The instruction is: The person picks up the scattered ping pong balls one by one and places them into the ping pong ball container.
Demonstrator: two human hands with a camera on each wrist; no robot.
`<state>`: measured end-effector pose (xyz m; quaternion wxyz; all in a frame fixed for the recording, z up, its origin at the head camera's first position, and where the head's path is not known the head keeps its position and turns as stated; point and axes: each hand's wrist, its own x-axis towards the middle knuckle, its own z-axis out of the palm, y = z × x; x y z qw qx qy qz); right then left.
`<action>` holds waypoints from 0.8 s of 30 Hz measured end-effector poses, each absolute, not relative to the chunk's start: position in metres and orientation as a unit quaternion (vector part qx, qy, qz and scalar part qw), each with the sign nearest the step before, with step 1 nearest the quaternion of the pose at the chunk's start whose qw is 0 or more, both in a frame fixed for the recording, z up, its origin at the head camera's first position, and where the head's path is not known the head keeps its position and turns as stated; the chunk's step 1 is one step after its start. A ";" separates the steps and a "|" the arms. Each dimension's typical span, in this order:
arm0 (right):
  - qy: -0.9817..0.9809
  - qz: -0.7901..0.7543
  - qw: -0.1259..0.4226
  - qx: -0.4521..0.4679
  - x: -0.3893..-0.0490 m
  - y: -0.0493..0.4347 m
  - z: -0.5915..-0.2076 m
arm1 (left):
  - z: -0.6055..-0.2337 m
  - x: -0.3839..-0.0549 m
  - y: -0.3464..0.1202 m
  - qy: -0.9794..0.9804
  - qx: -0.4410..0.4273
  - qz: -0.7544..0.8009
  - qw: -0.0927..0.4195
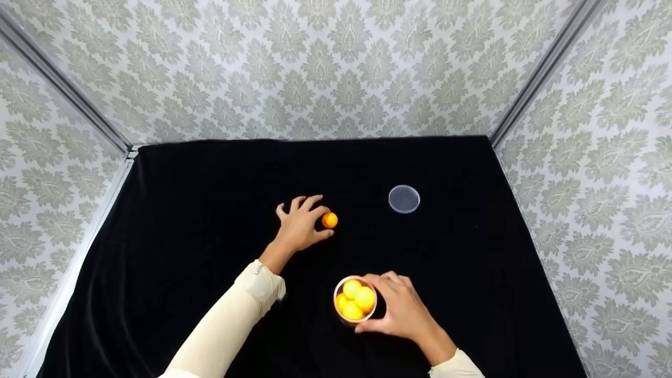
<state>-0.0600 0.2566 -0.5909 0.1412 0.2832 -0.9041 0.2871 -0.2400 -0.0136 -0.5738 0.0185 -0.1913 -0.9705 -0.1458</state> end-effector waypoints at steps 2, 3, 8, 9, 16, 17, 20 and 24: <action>-0.904 0.287 0.141 0.284 -0.060 0.257 -0.591 | -0.575 -0.240 -0.014 -0.971 -0.190 -0.147 0.020; -0.904 0.286 0.141 0.284 -0.060 0.257 -0.591 | -0.575 -0.240 -0.014 -0.971 -0.189 -0.147 0.021; -0.905 0.283 0.140 0.284 -0.060 0.256 -0.591 | -0.576 -0.241 -0.014 -0.972 -0.184 -0.144 0.029; -0.906 0.283 0.141 0.283 -0.060 0.256 -0.591 | -0.576 -0.241 -0.014 -0.972 -0.183 -0.143 0.031; -0.904 0.282 0.145 0.287 -0.060 0.257 -0.591 | -0.582 -0.242 -0.014 -0.972 -0.184 -0.136 0.052; -0.904 0.282 0.145 0.286 -0.060 0.257 -0.591 | -0.583 -0.242 -0.014 -0.972 -0.185 -0.136 0.054; -0.904 0.283 0.146 0.285 -0.060 0.257 -0.591 | -0.583 -0.242 -0.015 -0.971 -0.186 -0.137 0.062; -0.905 0.281 0.145 0.285 -0.060 0.257 -0.590 | -0.581 -0.241 -0.018 -0.971 -0.186 -0.136 0.066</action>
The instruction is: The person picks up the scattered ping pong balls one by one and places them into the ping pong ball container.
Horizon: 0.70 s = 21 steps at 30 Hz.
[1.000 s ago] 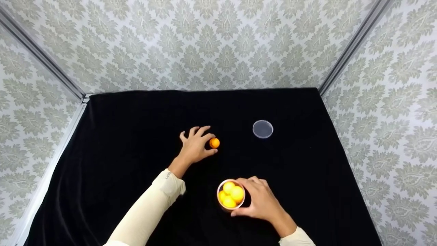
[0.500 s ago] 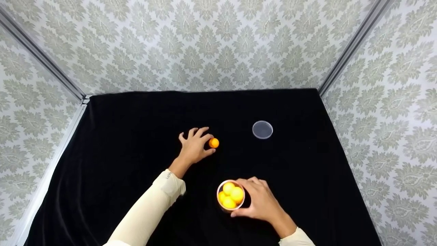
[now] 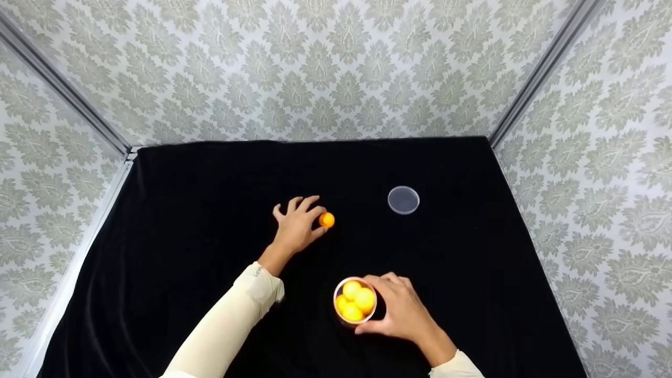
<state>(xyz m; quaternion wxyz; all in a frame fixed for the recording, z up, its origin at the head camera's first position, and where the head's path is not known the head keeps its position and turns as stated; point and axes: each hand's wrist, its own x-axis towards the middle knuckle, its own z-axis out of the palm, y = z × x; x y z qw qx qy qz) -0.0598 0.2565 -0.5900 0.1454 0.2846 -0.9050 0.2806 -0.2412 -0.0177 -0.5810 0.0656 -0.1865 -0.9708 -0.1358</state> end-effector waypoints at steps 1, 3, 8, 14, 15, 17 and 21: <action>-0.905 0.280 0.145 0.285 -0.060 0.256 -0.590 | -0.581 -0.241 -0.019 -0.971 -0.186 -0.137 0.067; -0.905 0.280 0.144 0.285 -0.060 0.256 -0.590 | -0.579 -0.241 -0.020 -0.971 -0.186 -0.137 0.067; -0.905 0.282 0.142 0.285 -0.060 0.256 -0.591 | -0.575 -0.240 -0.024 -0.969 -0.188 -0.140 0.075; -0.906 0.282 0.141 0.284 -0.060 0.256 -0.591 | -0.563 -0.233 -0.025 -0.962 -0.205 -0.146 0.109; -0.905 0.282 0.141 0.284 -0.060 0.256 -0.591 | -0.560 -0.232 -0.025 -0.960 -0.209 -0.150 0.114; -0.906 0.282 0.140 0.284 -0.060 0.256 -0.591 | -0.553 -0.227 -0.025 -0.955 -0.218 -0.159 0.126; -0.906 0.284 0.139 0.283 -0.060 0.256 -0.590 | -0.536 -0.216 -0.025 -0.945 -0.236 -0.171 0.145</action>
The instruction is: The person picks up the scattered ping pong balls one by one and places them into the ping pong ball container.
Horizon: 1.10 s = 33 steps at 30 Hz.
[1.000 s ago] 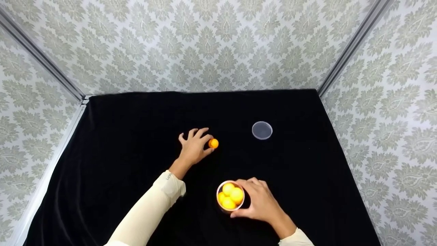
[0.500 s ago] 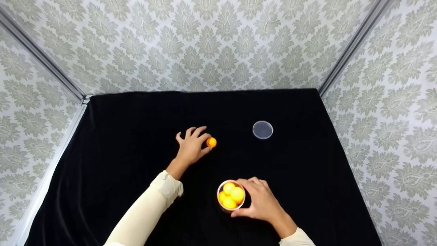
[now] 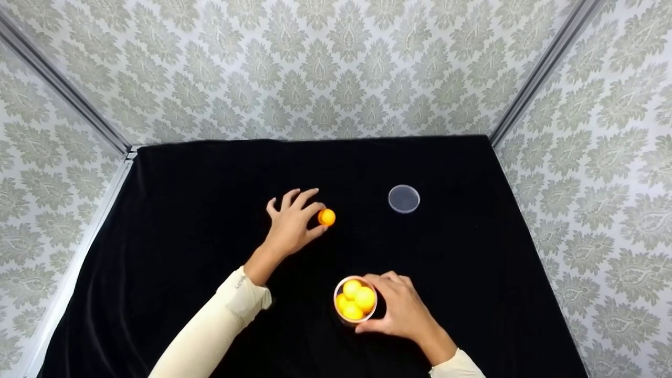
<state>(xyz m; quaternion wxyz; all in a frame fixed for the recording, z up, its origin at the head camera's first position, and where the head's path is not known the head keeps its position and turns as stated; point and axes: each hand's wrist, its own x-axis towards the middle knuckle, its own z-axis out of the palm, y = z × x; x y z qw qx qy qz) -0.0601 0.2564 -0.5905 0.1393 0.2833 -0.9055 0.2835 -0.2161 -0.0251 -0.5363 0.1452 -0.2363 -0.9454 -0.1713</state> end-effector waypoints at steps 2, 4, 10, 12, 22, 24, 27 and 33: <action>-0.905 0.284 0.140 0.283 -0.060 0.257 -0.590 | -0.527 -0.210 -0.025 -0.942 -0.246 -0.172 0.153; -0.905 0.284 0.142 0.284 -0.060 0.257 -0.590 | -0.518 -0.203 -0.025 -0.938 -0.256 -0.175 0.157; -0.905 0.280 0.145 0.285 -0.060 0.257 -0.591 | -0.496 -0.178 -0.027 -0.926 -0.288 -0.165 0.183; -0.905 0.280 0.146 0.286 -0.060 0.258 -0.591 | -0.491 -0.169 -0.028 -0.921 -0.298 -0.163 0.191; -0.903 0.282 0.148 0.289 -0.060 0.258 -0.592 | -0.477 -0.128 -0.028 -0.898 -0.355 -0.179 0.189; -0.902 0.282 0.149 0.290 -0.061 0.258 -0.592 | -0.477 -0.121 -0.028 -0.896 -0.363 -0.176 0.185; -0.903 0.282 0.146 0.290 -0.061 0.257 -0.592 | -0.478 -0.113 -0.027 -0.894 -0.373 -0.171 0.181; -0.905 0.281 0.139 0.289 -0.061 0.257 -0.591 | -0.480 -0.099 -0.024 -0.891 -0.392 -0.163 0.161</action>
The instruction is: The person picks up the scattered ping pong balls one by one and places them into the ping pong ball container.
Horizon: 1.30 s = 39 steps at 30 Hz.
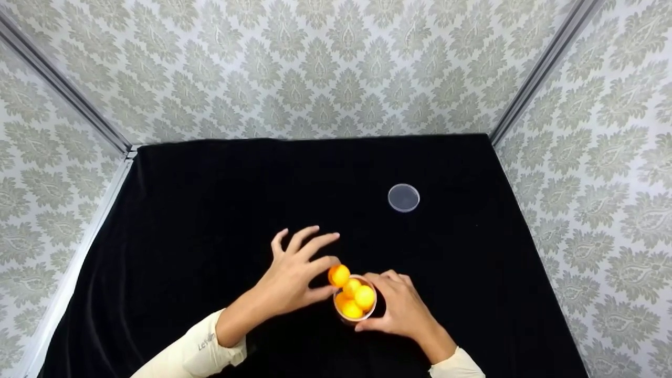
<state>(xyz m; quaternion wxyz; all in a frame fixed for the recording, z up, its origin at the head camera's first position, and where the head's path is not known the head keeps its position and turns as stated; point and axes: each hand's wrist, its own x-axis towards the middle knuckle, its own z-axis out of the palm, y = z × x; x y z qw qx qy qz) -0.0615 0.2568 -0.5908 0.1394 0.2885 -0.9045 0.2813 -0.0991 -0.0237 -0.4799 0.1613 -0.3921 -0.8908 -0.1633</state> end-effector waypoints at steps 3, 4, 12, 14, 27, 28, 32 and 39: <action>-0.904 0.283 0.141 0.289 -0.062 0.256 -0.590 | -0.480 -0.095 -0.021 -0.890 -0.398 -0.159 0.156; -0.903 0.284 0.141 0.290 -0.062 0.256 -0.590 | -0.481 -0.094 -0.020 -0.888 -0.401 -0.158 0.158; -0.905 0.284 0.137 0.286 -0.062 0.255 -0.590 | -0.484 -0.090 -0.017 -0.884 -0.414 -0.151 0.157; -0.905 0.284 0.137 0.286 -0.062 0.255 -0.591 | -0.484 -0.089 -0.017 -0.884 -0.415 -0.151 0.154; -0.903 0.286 0.137 0.289 -0.063 0.255 -0.590 | -0.480 -0.088 -0.017 -0.883 -0.414 -0.153 0.157; -0.903 0.285 0.137 0.290 -0.064 0.255 -0.589 | -0.480 -0.088 -0.018 -0.884 -0.412 -0.153 0.158; -0.903 0.285 0.138 0.289 -0.063 0.256 -0.590 | -0.478 -0.090 -0.020 -0.888 -0.405 -0.155 0.157; -0.904 0.284 0.134 0.291 -0.060 0.257 -0.594 | -0.483 -0.093 -0.029 -0.894 -0.380 -0.173 0.162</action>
